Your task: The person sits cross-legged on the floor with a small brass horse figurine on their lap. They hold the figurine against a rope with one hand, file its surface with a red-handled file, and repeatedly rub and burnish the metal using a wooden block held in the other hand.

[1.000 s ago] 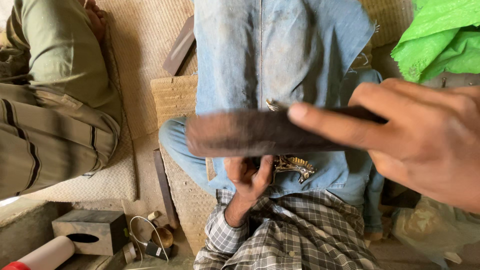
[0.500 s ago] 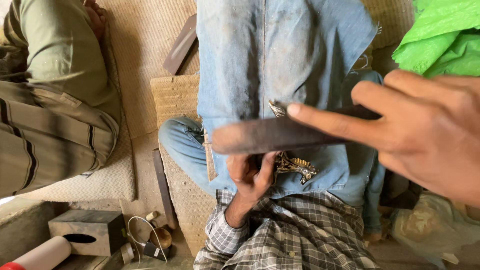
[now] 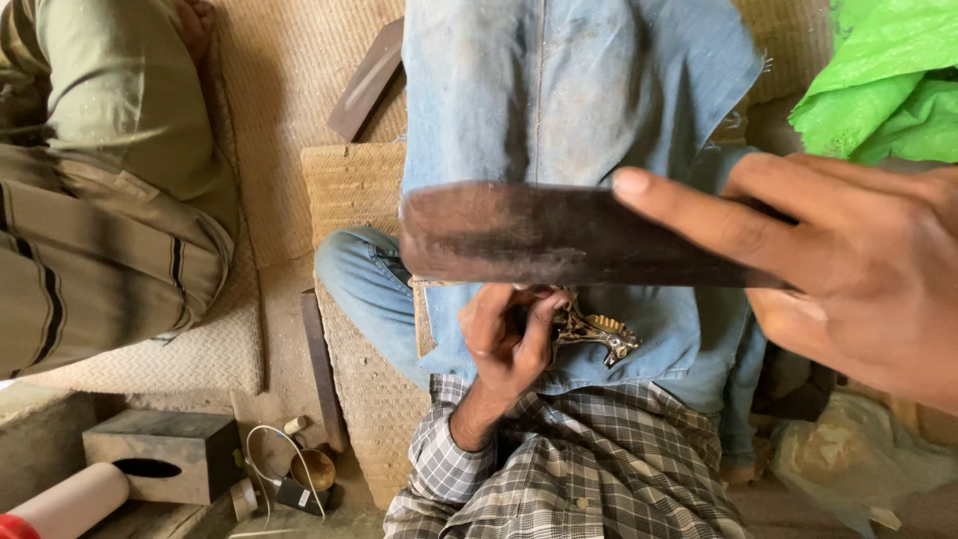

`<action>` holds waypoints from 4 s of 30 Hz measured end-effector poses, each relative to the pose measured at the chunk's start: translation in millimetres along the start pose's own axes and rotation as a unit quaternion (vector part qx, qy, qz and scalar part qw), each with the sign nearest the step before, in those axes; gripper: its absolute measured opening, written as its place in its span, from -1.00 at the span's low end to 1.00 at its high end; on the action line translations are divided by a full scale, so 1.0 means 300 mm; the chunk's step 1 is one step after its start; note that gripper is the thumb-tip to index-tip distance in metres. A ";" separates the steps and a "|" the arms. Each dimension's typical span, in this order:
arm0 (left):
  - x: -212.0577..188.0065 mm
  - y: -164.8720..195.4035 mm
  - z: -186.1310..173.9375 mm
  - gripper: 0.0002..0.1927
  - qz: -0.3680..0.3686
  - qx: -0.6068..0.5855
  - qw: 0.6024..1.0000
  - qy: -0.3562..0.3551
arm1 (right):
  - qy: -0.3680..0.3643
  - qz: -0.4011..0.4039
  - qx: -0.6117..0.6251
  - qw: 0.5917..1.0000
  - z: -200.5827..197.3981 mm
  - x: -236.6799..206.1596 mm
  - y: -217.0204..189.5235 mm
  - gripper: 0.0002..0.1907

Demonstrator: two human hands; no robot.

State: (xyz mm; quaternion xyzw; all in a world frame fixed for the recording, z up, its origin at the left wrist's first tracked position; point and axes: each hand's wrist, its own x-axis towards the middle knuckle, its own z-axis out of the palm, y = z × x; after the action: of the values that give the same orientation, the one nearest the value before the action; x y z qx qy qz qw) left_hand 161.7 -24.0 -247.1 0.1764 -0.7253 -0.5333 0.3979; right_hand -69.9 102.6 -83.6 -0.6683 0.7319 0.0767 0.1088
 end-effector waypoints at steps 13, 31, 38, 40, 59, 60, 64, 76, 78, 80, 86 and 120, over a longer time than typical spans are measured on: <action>-0.041 -0.026 0.018 -0.45 -0.067 -0.103 0.991 0.045 | 0.026 -0.028 -0.063 0.997 -0.060 0.030 0.019 0.10; -0.010 0.006 0.023 -0.43 -0.060 -0.061 0.995 0.053 | -0.080 0.020 -0.051 0.995 -0.071 0.043 -0.003 0.13; -0.092 0.022 0.017 -0.35 -0.106 -0.108 0.983 0.108 | 0.058 -0.023 -0.065 0.996 -0.046 -0.016 -0.009 0.07; -0.117 0.014 0.030 -0.36 -0.089 -0.124 0.982 0.115 | 0.052 -0.021 -0.082 0.995 -0.048 -0.025 -0.015 0.06; -0.218 -0.085 0.033 -0.37 -0.018 -0.110 0.990 0.082 | 0.160 -0.101 -0.155 0.970 -0.142 0.006 -0.104 -0.06; -0.222 -0.093 0.031 -0.42 -0.029 -0.129 0.989 0.069 | 0.147 -0.099 -0.134 0.975 -0.144 0.001 -0.099 -0.05; -0.235 -0.109 0.021 -0.31 -0.247 -0.434 0.866 0.031 | 0.178 -0.094 0.057 0.978 -0.124 -0.008 -0.093 -0.08; -0.208 -0.076 0.031 -0.47 -0.069 -0.124 0.987 0.075 | 0.030 -0.091 -0.085 0.992 -0.099 -0.022 -0.089 -0.03; -0.206 -0.076 0.026 -0.50 -0.065 -0.083 0.992 0.074 | 0.081 -0.072 -0.039 0.993 -0.097 -0.021 -0.093 -0.06; -0.202 -0.079 0.026 -0.49 -0.042 -0.081 0.993 0.068 | 0.091 -0.061 -0.029 0.994 -0.097 -0.021 -0.096 -0.04; -0.187 -0.085 0.021 -0.56 0.000 -0.103 0.993 0.060 | 0.085 -0.061 0.003 0.995 -0.094 -0.018 -0.101 -0.02; -0.143 -0.051 0.010 -0.68 -0.021 0.038 0.996 0.075 | -0.014 -0.006 -0.007 1.000 -0.030 -0.013 -0.062 0.09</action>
State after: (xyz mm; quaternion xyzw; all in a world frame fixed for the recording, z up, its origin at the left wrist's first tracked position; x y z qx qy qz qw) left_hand 183.5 1.4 -278.1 0.2464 -0.7090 -0.4992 0.4328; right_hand -51.5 102.3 -73.3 -0.6723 0.7257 0.0907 0.1149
